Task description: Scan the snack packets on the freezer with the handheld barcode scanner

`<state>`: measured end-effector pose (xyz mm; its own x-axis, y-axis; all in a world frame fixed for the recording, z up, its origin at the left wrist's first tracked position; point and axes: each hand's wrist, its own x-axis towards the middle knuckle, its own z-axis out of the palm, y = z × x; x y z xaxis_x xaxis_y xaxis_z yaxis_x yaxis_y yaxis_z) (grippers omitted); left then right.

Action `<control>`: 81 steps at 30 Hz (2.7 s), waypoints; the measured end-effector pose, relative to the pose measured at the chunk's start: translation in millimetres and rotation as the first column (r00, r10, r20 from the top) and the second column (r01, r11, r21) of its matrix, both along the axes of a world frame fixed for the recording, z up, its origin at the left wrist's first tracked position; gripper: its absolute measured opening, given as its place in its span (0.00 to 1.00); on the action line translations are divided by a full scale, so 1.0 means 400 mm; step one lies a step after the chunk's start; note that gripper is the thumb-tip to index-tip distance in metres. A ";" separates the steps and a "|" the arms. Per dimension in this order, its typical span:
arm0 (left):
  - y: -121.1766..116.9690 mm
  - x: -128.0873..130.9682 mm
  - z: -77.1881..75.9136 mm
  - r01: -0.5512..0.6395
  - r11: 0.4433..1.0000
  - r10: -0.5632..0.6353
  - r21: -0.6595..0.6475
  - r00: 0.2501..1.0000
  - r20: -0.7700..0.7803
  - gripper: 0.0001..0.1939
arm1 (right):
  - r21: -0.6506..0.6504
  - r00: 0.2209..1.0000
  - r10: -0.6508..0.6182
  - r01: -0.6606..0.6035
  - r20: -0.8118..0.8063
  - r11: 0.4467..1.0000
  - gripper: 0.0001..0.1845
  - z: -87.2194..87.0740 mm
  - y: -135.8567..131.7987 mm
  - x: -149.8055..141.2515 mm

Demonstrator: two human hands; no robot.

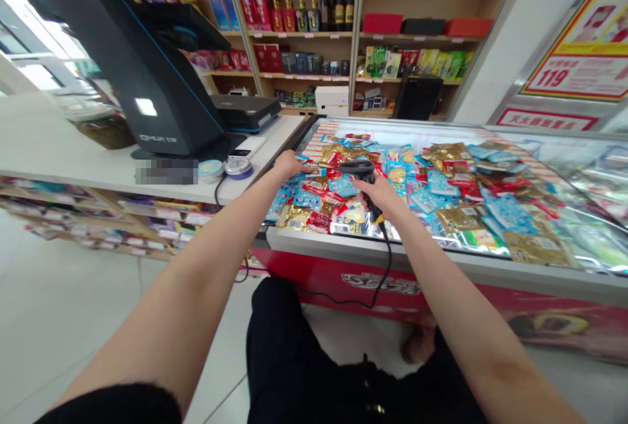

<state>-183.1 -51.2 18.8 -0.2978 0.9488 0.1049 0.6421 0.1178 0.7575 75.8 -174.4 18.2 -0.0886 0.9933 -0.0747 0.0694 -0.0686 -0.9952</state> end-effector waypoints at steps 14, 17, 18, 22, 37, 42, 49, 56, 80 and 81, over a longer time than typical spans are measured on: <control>-0.064 -0.004 0.093 0.105 0.994 -0.062 -0.032 0.781 0.622 0.21 | 0.058 0.999 0.033 -0.033 -0.001 0.998 0.11 0.007 0.013 -0.003; -0.071 0.015 0.097 0.128 0.991 -0.122 0.040 0.747 0.653 0.22 | 0.062 1.000 0.015 -0.014 -0.025 0.998 0.10 0.025 0.012 -0.005; -0.073 0.026 0.094 0.135 0.989 -0.139 0.056 0.744 0.654 0.23 | 0.059 0.999 0.008 -0.006 -0.032 0.998 0.10 0.031 0.011 -0.006; -0.074 0.081 0.069 0.167 0.978 -0.209 0.126 0.735 0.645 0.25 | 0.051 0.999 -0.006 0.008 -0.033 0.999 0.11 0.046 0.008 -0.007; -0.049 0.162 0.007 0.116 0.964 -0.237 0.240 0.784 0.573 0.22 | 0.077 1.000 -0.014 0.013 0.014 0.997 0.15 0.037 0.008 0.008; -0.032 0.167 -0.009 0.129 0.962 -0.247 0.240 0.788 0.565 0.21 | 0.100 0.998 -0.029 0.024 0.056 0.995 0.15 0.038 0.005 0.013; -0.037 0.179 -0.002 0.115 0.972 -0.210 0.207 0.823 0.528 0.18 | 0.074 0.999 -0.020 0.017 0.030 0.997 0.14 0.042 0.004 0.019; -0.047 0.188 0.004 0.086 0.973 -0.190 0.214 0.824 0.534 0.18 | 0.006 0.999 -0.034 0.034 -0.016 0.999 0.14 0.043 0.003 0.024; -0.006 0.204 -0.029 0.083 0.968 -0.189 0.238 0.865 0.464 0.15 | 0.029 0.999 -0.050 0.051 -0.009 0.998 0.17 0.036 0.006 0.042; -0.006 0.206 -0.028 0.078 0.968 -0.183 0.238 0.868 0.462 0.15 | 0.030 0.999 -0.048 0.048 -0.007 0.998 0.17 0.036 0.006 0.044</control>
